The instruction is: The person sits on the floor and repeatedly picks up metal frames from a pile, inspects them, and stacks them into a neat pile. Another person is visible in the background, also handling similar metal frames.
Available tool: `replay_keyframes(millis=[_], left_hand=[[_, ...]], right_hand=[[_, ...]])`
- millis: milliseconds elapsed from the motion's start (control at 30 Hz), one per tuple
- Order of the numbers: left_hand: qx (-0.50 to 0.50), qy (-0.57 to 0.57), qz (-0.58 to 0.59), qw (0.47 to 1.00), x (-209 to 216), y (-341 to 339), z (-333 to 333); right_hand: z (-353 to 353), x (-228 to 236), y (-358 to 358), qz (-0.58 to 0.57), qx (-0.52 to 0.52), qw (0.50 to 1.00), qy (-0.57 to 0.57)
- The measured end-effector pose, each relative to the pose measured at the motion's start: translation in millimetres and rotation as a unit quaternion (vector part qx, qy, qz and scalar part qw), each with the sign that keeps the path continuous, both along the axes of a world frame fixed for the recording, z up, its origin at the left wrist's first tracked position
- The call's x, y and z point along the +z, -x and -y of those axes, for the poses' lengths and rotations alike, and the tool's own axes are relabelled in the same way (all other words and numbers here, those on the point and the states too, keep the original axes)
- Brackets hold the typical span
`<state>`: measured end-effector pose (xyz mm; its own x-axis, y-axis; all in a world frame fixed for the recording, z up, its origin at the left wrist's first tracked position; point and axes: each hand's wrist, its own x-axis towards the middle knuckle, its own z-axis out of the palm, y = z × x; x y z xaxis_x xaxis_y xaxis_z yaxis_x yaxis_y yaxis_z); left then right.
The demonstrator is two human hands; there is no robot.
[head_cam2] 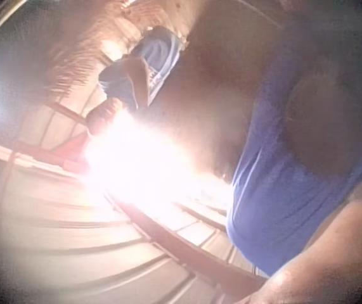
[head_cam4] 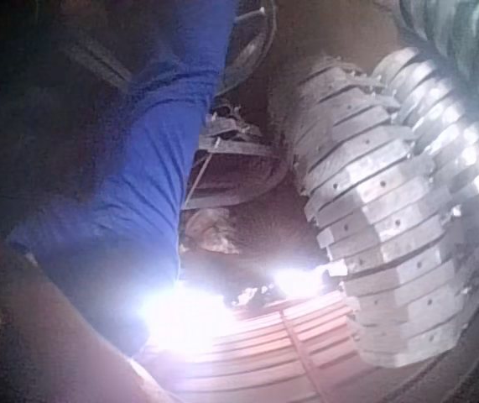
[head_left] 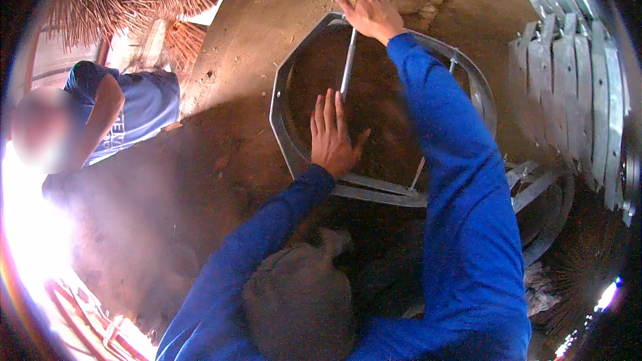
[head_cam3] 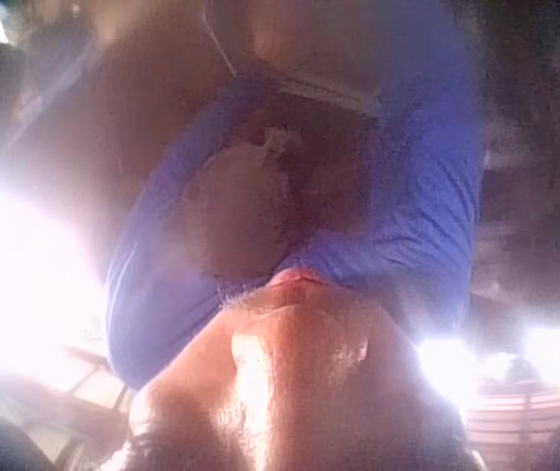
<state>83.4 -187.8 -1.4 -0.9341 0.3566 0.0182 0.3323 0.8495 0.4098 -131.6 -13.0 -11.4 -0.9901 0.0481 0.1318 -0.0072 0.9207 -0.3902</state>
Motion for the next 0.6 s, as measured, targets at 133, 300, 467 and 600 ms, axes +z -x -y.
replay_keyframes(millis=[133, 300, 467, 600], left_hand=[[0.005, -0.032, 0.046, 0.998, 2, 0, 1], [-0.002, -0.023, 0.068, 0.997, 3, 1, -4], [-0.003, -0.025, 0.073, 0.997, 12, 4, -8], [-0.007, -0.053, 0.046, 0.998, 1, 11, 0]], right_hand=[[5, 5, -8, -0.035, 0.001, 0.999, -0.028], [1, -17, -6, -0.099, -0.016, 0.993, -0.066], [2, -16, -2, -0.05, -0.045, 0.998, -0.011], [9, -12, 4, -0.077, -0.048, 0.995, -0.053]])
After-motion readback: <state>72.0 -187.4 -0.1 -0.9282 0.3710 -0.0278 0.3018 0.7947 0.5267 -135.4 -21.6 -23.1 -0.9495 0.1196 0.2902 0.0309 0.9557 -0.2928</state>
